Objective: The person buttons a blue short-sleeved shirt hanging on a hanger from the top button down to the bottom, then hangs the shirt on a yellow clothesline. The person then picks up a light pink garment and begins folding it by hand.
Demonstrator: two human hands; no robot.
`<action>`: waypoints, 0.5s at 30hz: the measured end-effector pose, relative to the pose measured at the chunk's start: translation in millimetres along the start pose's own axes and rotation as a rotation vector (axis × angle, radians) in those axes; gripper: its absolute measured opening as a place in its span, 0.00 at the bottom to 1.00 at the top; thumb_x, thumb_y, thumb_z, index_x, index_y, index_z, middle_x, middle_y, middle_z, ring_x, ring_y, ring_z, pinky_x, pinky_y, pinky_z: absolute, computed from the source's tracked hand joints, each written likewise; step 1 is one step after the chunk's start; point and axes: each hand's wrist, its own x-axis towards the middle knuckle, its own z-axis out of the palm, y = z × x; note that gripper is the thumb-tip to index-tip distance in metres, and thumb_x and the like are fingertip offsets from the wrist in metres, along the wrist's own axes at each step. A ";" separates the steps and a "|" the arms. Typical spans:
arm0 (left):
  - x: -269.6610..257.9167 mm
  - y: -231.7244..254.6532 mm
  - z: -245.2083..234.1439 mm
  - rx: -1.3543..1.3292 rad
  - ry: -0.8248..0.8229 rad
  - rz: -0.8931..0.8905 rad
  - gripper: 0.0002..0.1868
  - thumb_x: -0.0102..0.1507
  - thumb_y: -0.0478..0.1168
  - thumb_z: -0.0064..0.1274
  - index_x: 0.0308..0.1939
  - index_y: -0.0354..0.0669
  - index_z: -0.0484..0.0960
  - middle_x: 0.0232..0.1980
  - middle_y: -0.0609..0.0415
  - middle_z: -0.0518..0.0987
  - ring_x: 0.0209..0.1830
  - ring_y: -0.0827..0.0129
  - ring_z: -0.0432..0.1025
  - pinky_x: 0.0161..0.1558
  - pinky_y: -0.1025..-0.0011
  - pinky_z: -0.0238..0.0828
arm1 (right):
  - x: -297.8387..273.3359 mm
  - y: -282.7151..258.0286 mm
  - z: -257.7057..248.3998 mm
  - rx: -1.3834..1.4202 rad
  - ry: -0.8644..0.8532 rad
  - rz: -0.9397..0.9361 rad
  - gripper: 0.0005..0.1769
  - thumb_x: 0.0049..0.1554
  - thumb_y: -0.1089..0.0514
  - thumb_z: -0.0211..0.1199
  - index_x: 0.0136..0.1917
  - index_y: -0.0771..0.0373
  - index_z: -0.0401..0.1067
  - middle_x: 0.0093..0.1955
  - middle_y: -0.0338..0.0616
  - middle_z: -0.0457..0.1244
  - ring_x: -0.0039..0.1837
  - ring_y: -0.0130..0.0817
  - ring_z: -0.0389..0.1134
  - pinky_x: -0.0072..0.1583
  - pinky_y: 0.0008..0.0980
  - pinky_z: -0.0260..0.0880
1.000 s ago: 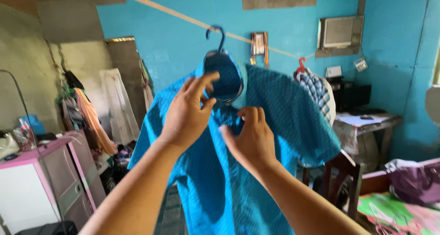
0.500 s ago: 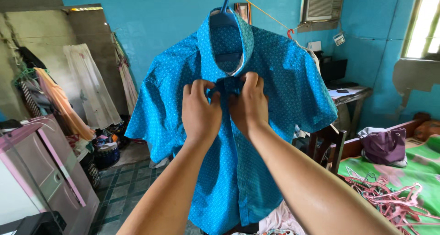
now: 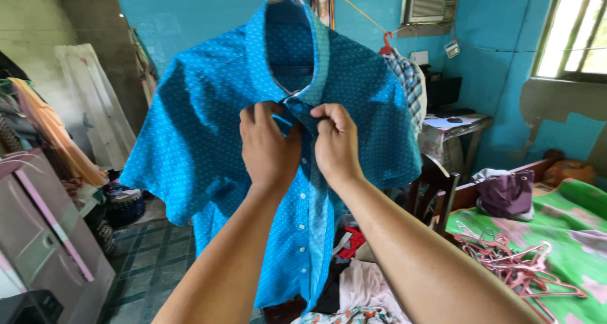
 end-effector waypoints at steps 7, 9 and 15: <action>-6.2 -3.7 26.7 -0.369 -0.031 0.061 0.06 0.62 0.35 0.56 0.42 0.38 0.79 0.42 0.47 0.79 0.43 0.57 0.77 0.45 0.63 0.74 | 7.7 -26.4 -20.9 0.285 -0.204 0.289 0.14 0.52 0.63 0.64 0.53 0.65 0.71 0.44 0.37 0.66 0.46 0.22 0.65 0.49 0.24 0.67; -10.8 -2.8 32.9 -0.509 -0.053 -0.001 0.06 0.64 0.37 0.55 0.41 0.37 0.80 0.40 0.48 0.82 0.40 0.62 0.79 0.43 0.67 0.75 | 10.5 -28.7 -28.6 0.267 -0.255 0.311 0.14 0.54 0.63 0.63 0.54 0.68 0.74 0.45 0.39 0.69 0.47 0.21 0.68 0.51 0.24 0.70; -10.5 10.8 30.7 -0.293 -0.036 -0.156 0.06 0.62 0.36 0.59 0.37 0.35 0.82 0.36 0.47 0.85 0.34 0.66 0.79 0.38 0.68 0.73 | 16.0 -28.7 -49.2 -0.176 -0.259 -0.144 0.13 0.56 0.63 0.64 0.55 0.65 0.76 0.52 0.48 0.71 0.52 0.36 0.73 0.53 0.30 0.72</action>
